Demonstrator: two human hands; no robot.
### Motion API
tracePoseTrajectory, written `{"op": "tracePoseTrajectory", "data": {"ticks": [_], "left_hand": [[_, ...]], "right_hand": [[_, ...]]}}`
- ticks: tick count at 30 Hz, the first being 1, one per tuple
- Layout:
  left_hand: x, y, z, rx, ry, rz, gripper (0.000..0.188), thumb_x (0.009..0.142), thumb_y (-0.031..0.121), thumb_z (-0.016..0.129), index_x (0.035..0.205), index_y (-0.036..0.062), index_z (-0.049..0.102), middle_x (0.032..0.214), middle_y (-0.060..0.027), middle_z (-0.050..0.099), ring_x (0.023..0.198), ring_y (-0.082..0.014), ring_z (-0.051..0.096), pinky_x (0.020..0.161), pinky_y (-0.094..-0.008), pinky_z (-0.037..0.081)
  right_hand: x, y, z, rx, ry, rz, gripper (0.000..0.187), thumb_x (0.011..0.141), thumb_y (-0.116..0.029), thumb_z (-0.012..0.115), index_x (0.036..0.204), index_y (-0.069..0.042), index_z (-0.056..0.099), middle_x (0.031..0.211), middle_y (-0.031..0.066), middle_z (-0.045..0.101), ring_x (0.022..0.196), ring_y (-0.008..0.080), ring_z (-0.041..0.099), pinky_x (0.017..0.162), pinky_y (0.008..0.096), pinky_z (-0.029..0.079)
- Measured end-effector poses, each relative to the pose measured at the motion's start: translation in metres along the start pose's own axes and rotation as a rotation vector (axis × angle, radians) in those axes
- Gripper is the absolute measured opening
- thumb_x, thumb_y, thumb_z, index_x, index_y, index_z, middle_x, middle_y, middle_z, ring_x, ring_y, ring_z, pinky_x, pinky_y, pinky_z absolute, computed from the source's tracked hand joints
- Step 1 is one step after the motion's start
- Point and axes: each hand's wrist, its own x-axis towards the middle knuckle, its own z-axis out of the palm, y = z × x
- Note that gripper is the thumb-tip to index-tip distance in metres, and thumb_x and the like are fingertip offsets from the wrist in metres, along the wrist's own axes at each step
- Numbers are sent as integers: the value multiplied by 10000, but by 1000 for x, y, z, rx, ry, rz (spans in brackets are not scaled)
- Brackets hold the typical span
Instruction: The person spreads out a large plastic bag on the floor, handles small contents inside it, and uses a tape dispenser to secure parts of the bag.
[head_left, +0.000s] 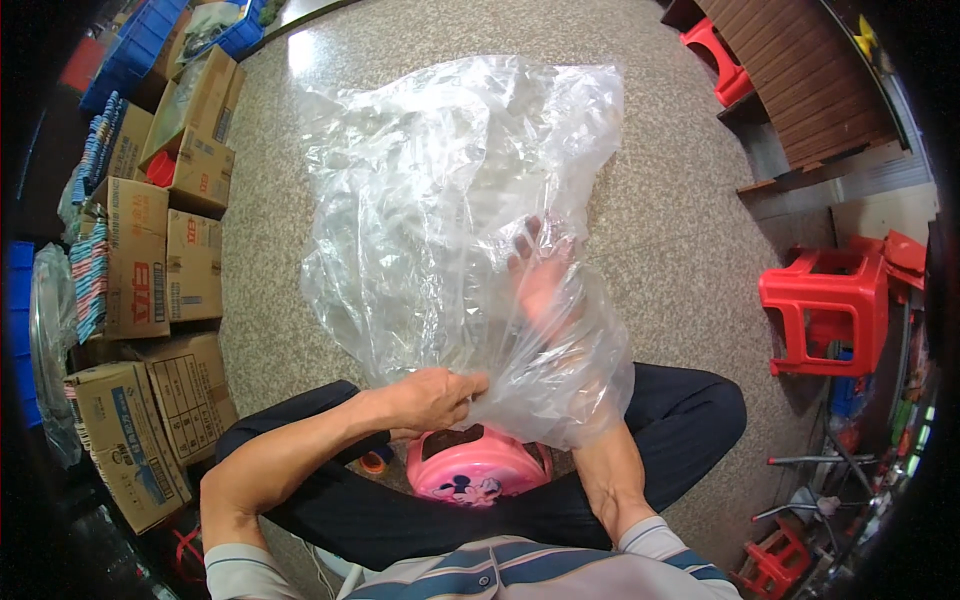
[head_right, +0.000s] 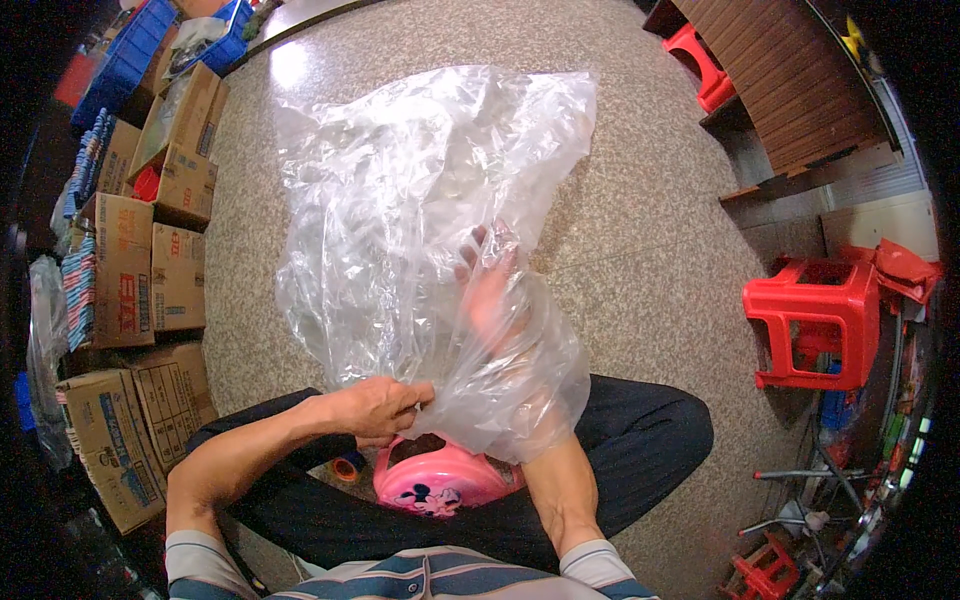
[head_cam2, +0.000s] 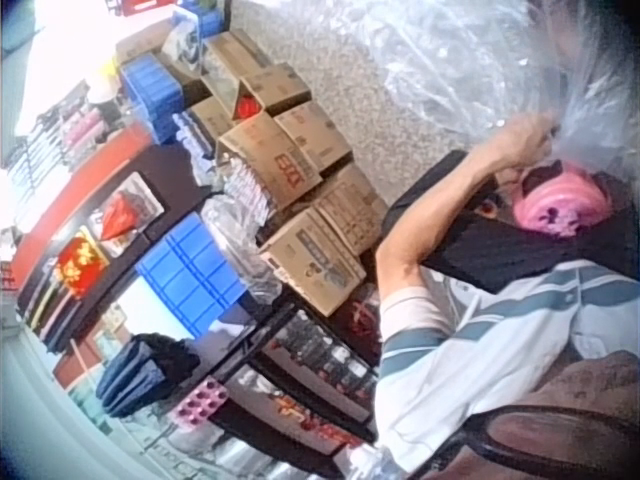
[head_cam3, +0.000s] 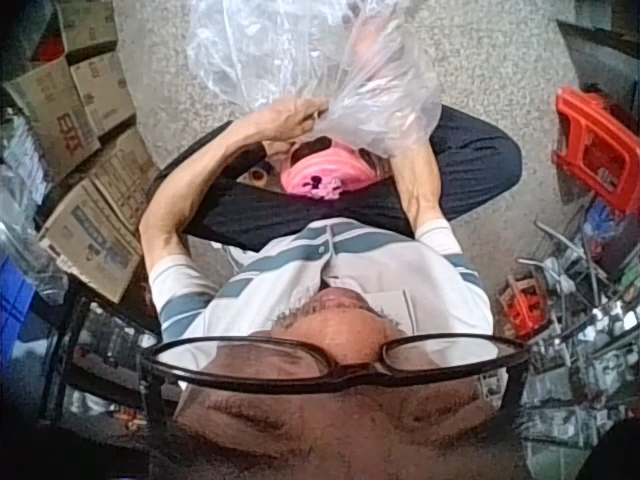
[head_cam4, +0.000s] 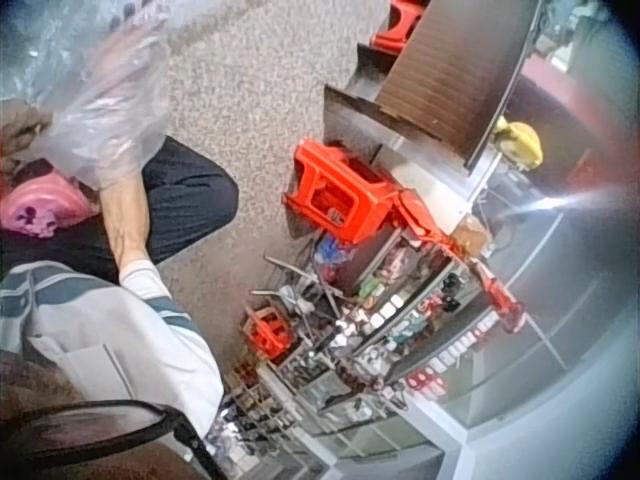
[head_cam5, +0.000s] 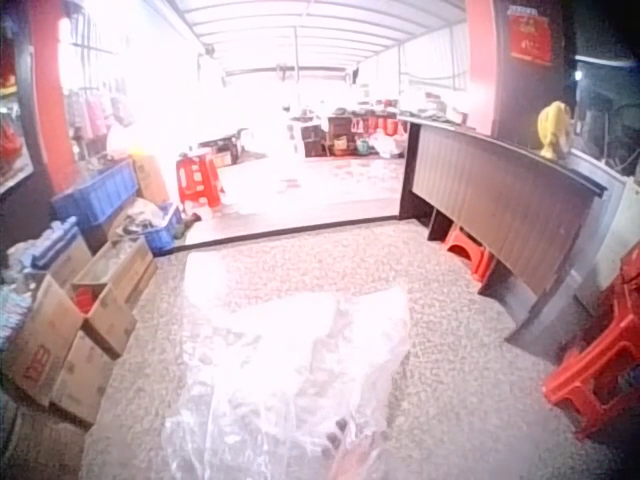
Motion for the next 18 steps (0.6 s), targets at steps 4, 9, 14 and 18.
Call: {"op": "tracePoseTrajectory", "data": {"ticks": [4,9,14,18], "left_hand": [[2,-5,3,-9,1,48,325,890,104,652,1136,41,450,643,-173,613,619,-416,675,548,-483,509],[-1,-12,2,-85,-64,-117,312,918,79,589,1228,58,558,838,-233,684,827,-436,704,716,-513,538],[-6,-24,-61,-239,18,-204,269,961,164,588,1175,21,665,1032,-206,735,973,-316,716,870,-425,551],[6,-31,-89,-776,665,-371,566,1063,516,532,1183,-25,649,951,-84,691,906,-183,657,815,-339,540]], "right_hand": [[8,12,-14,-21,76,-56,452,1088,-455,462,1458,-201,514,1394,1,586,1144,197,582,1019,411,487],[-8,16,-18,464,-534,131,537,1048,-524,528,1480,-206,527,1427,40,572,1257,271,565,1074,488,455],[-32,-2,6,721,-717,330,694,1060,-652,331,1547,-174,453,1595,149,437,1396,439,461,1146,644,365],[-41,-10,8,634,-744,278,696,1060,-647,346,1570,-180,421,1612,149,420,1426,447,432,1158,656,344]]}}
